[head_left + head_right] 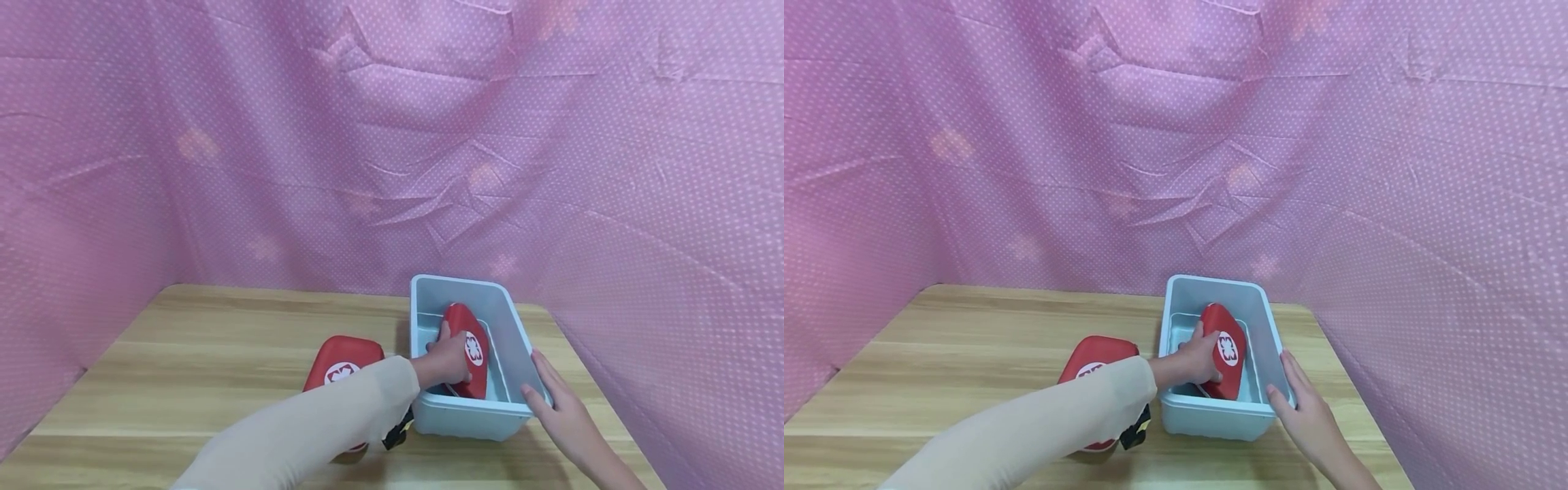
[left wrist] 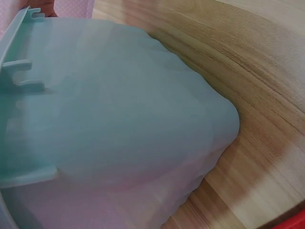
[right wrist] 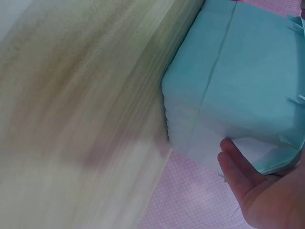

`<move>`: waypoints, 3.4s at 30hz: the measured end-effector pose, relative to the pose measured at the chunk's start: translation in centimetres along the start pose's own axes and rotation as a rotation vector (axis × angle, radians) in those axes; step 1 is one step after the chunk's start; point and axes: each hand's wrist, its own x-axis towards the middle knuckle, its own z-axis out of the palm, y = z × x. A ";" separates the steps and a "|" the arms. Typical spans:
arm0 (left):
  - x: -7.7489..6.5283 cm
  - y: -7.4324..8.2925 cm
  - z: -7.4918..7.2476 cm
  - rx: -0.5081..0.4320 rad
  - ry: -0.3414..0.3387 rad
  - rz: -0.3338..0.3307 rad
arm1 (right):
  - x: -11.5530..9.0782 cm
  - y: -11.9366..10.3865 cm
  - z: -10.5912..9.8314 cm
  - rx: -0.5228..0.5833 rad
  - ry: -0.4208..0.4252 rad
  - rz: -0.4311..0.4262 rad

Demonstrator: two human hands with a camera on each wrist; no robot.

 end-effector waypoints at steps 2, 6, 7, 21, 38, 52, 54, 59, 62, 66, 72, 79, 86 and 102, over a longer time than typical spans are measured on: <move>0.0 0.0 0.1 0.015 -0.033 -0.024 | 0.0 0.1 0.0 0.001 -0.003 0.003; 0.2 -0.1 0.3 0.028 -0.048 -0.045 | 0.0 0.2 -0.1 -0.007 0.000 0.001; 0.2 -0.1 0.4 0.032 -0.044 -0.043 | 0.0 0.3 -0.1 -0.009 0.001 0.001; -0.3 0.0 0.5 0.175 0.036 0.043 | 0.1 0.7 0.0 -0.006 0.014 -0.017; -1.6 0.7 -1.4 0.350 0.107 0.217 | 0.1 0.3 0.0 -0.001 -0.001 0.004; -4.0 -0.6 -4.2 0.327 0.180 0.328 | 0.1 0.3 0.2 -0.003 0.016 -0.010; -4.4 -0.8 -4.7 0.287 0.201 0.340 | 0.0 0.3 0.2 -0.003 0.019 -0.008; -6.0 -2.0 -6.6 0.163 0.251 0.366 | -0.2 0.2 0.1 -0.007 0.027 -0.005; -6.8 -3.3 -7.5 0.085 0.281 0.337 | -0.1 0.2 0.0 -0.001 0.021 -0.009; -7.7 -6.0 -8.4 0.005 0.312 0.233 | -0.1 0.2 0.0 0.003 0.011 -0.012; -8.9 -11.6 -9.3 -0.093 0.365 0.163 | -0.2 0.2 0.0 0.011 0.016 -0.010; -9.5 -17.3 -9.4 -0.133 0.392 0.103 | -0.4 0.2 -0.2 -0.010 0.011 -0.017; -9.6 -20.3 -8.5 -0.165 0.361 0.000 | -0.4 0.3 -0.2 -0.037 0.026 -0.034; -9.1 -23.4 -5.9 -0.235 0.322 -0.051 | -0.2 0.4 -0.3 -0.040 0.019 -0.030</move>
